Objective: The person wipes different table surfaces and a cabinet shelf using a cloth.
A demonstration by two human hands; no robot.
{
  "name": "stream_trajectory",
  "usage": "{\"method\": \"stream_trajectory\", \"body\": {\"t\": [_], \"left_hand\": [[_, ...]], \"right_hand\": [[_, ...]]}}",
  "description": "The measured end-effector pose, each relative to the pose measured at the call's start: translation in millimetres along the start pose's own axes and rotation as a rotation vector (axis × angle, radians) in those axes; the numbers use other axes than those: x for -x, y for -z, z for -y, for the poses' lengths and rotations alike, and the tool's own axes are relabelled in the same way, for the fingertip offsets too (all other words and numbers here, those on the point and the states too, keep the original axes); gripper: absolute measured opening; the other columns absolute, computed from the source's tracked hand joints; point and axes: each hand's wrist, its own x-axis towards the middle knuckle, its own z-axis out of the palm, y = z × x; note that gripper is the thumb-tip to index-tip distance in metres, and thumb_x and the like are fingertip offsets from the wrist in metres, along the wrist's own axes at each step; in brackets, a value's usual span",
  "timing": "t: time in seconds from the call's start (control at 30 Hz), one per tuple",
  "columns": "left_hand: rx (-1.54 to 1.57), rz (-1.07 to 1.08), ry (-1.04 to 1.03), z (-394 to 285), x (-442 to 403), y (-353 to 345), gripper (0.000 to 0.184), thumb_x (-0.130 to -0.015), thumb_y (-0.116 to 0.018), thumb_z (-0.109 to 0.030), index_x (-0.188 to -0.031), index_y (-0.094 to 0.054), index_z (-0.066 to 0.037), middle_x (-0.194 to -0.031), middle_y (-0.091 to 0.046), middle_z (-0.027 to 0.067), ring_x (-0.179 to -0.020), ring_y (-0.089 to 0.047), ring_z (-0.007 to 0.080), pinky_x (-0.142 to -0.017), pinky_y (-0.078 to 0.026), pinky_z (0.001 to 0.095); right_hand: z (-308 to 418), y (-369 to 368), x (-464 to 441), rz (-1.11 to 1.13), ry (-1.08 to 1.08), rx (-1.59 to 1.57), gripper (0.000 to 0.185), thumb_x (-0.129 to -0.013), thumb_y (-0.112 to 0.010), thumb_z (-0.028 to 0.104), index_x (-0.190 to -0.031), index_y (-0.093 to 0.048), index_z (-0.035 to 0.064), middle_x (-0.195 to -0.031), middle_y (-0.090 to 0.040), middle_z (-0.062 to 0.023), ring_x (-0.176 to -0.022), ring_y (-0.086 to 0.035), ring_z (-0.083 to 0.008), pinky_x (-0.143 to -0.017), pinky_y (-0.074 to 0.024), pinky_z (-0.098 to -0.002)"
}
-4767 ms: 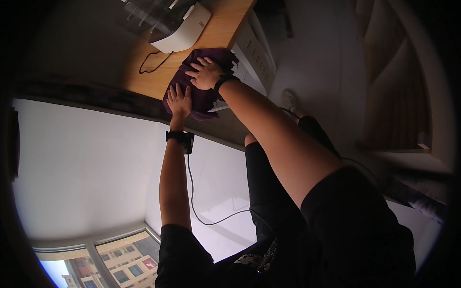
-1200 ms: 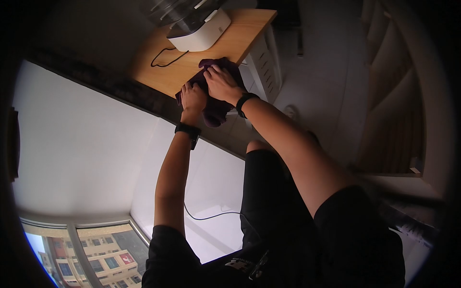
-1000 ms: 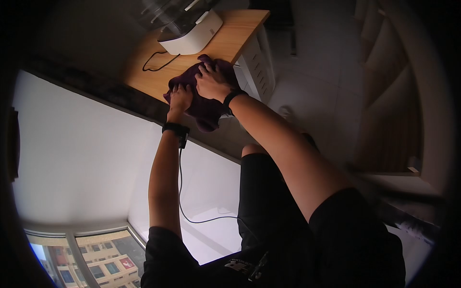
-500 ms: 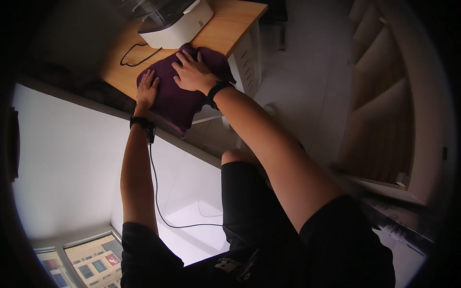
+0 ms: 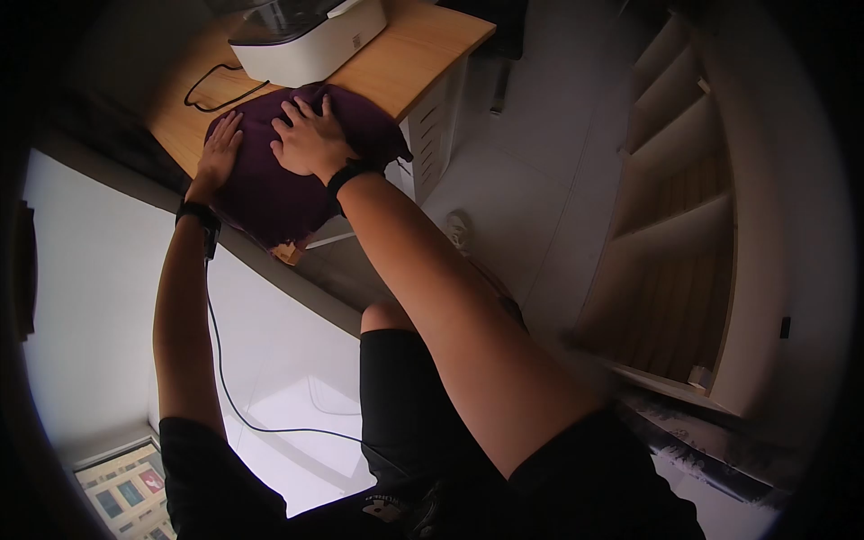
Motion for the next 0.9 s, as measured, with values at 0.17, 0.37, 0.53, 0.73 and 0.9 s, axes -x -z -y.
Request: {"method": "stream_trajectory", "body": {"t": [0.17, 0.37, 0.53, 0.73, 0.9], "left_hand": [[-0.054, 0.043, 0.002, 5, -12, 0, 0.051, -0.105, -0.03, -0.039, -0.152, -0.033, -0.019, -0.161, -0.027, 0.0045, -0.148, -0.023, 0.0248, -0.12, -0.021, 0.0422], [-0.087, 0.053, -0.027, 9, -20, 0, 0.048, -0.106, -0.032, -0.029, -0.151, -0.035, -0.013, -0.158, -0.031, 0.0097, -0.147, -0.026, 0.0281, -0.119, -0.023, 0.039], [-0.177, 0.054, -0.063, 8, -17, 1, 0.048, -0.106, -0.032, -0.03, -0.152, -0.034, -0.015, -0.158, -0.031, 0.0094, -0.147, -0.026, 0.03, -0.118, -0.023, 0.0441], [-0.079, 0.106, 0.2, -16, -13, 6, 0.054, -0.105, -0.024, -0.044, -0.153, -0.031, -0.018, -0.161, -0.025, 0.0065, -0.149, -0.022, 0.0282, -0.119, -0.019, 0.0506], [-0.259, 0.116, 0.354, -44, 1, 14, 0.057, -0.103, -0.022, -0.049, -0.154, -0.029, -0.025, -0.163, -0.016, 0.0132, -0.151, -0.01, 0.0352, -0.119, -0.015, 0.0555]], "right_hand": [[3, -7, -4, -0.136, 0.007, -0.002, 0.046, -0.099, -0.046, 0.038, -0.134, -0.055, 0.0104, -0.151, -0.04, -0.0146, -0.144, -0.032, -0.0315, -0.114, -0.0219, -0.0632], [10, -10, -11, -0.427, -0.009, 0.066, 0.035, -0.088, -0.056, 0.021, -0.113, -0.063, -0.0029, -0.132, -0.054, -0.0235, -0.13, -0.046, -0.035, -0.107, -0.0334, -0.0604], [14, -2, -10, -0.447, -0.012, 0.164, 0.031, -0.086, -0.056, 0.017, -0.108, -0.064, -0.0016, -0.12, -0.058, -0.0198, -0.12, -0.05, -0.032, -0.099, -0.0399, -0.0493], [18, 2, -9, -0.437, -0.143, 0.175, 0.029, -0.084, -0.057, 0.019, -0.106, -0.063, 0.0003, -0.112, -0.058, -0.0158, -0.114, -0.05, -0.031, -0.093, -0.0413, -0.045], [18, 2, -8, -0.43, -0.217, 0.195, 0.037, -0.085, -0.059, 0.021, -0.117, -0.059, 0.002, -0.118, -0.054, -0.0171, -0.117, -0.049, -0.0342, -0.092, -0.043, -0.0465]]}}
